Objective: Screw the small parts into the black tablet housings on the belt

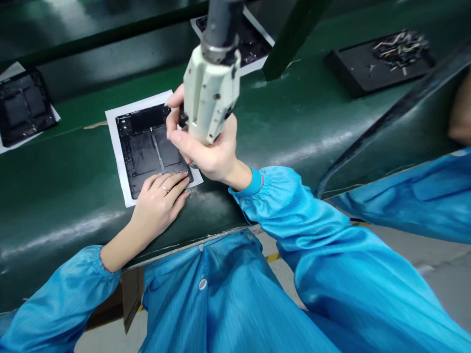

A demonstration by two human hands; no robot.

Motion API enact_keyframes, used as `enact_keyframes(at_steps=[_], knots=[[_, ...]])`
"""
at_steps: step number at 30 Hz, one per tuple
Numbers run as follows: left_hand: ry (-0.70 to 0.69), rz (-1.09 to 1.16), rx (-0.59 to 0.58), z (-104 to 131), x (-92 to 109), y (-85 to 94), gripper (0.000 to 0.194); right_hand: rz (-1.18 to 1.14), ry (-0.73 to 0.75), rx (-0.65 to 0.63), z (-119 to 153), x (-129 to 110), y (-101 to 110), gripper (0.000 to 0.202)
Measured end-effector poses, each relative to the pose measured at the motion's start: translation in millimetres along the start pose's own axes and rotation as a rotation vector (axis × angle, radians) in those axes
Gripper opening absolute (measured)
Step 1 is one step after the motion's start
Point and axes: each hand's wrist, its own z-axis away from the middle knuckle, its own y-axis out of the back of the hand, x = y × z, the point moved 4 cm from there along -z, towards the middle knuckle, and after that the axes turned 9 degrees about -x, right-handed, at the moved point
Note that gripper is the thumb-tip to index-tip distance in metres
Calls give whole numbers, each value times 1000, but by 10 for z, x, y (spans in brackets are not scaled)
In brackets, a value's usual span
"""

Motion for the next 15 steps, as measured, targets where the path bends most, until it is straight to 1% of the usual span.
enact_keyframes(at_steps=[3,5,7,10,15], knots=[[42,28,-12,17,11,-4,31,18,-75,-12,74,137,-70,60],[68,53,-26,12,13,-12,31,3,-91,-13,104,189,-88,61],[81,67,-38,0,16,-21,31,-20,-102,-16,116,214,-97,61],[63,61,-33,-14,32,-23,34,-30,-114,-7,122,229,-96,63],[61,67,-38,-15,42,-45,38,33,-126,-9,149,259,-86,62]])
